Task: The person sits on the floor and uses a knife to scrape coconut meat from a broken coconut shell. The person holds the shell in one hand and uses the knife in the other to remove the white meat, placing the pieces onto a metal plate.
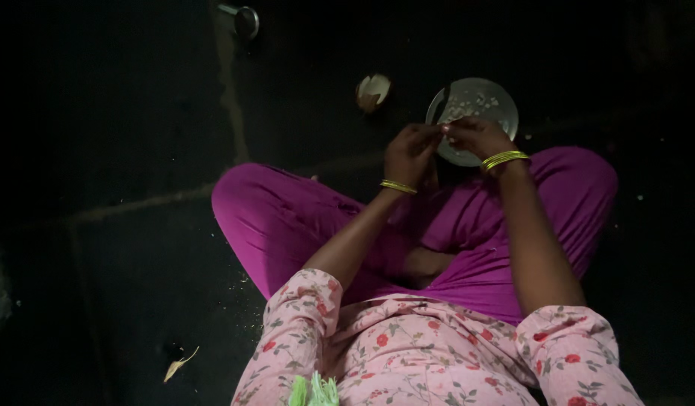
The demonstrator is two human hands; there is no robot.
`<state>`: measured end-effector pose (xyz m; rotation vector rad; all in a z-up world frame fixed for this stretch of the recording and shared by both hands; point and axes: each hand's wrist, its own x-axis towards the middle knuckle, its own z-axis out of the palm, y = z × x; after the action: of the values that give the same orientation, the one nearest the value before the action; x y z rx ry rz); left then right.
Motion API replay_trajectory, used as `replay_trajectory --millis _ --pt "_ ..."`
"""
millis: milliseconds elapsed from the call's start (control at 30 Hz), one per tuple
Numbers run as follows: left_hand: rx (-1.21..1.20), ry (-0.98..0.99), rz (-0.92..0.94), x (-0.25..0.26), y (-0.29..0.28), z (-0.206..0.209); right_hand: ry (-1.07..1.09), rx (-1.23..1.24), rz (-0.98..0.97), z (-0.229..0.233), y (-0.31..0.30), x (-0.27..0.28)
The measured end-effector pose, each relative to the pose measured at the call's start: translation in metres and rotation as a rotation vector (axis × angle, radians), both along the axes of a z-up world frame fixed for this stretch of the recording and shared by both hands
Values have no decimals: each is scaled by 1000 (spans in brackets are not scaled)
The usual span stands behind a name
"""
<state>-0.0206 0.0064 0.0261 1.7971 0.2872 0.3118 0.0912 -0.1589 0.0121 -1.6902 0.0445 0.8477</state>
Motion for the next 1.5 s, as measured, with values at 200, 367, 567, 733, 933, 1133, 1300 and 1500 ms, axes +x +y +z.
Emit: replay_trajectory --millis 200,367,567,733,933,1133,1300,1500 --pt "122 -105 51 -6 0 -14 -428 -337 -27 -45 -27 15" --pt "249 82 126 -12 -2 -49 -562 -403 -19 -67 -34 25" --pt "472 500 -46 -28 -21 -75 -289 -254 -250 -63 -35 24" --pt "542 573 -52 -31 -40 -79 -471 -80 -220 -59 -41 10" --pt "628 516 24 -30 -45 -108 -894 -283 1 104 -32 -112" --pt "626 731 -59 -22 -43 -101 -1282 -18 512 283 -39 -233" --pt "722 542 121 -18 -63 -131 -1512 102 639 315 -33 -260" --pt "670 731 71 -7 -59 -119 -1642 98 597 326 -13 -246"
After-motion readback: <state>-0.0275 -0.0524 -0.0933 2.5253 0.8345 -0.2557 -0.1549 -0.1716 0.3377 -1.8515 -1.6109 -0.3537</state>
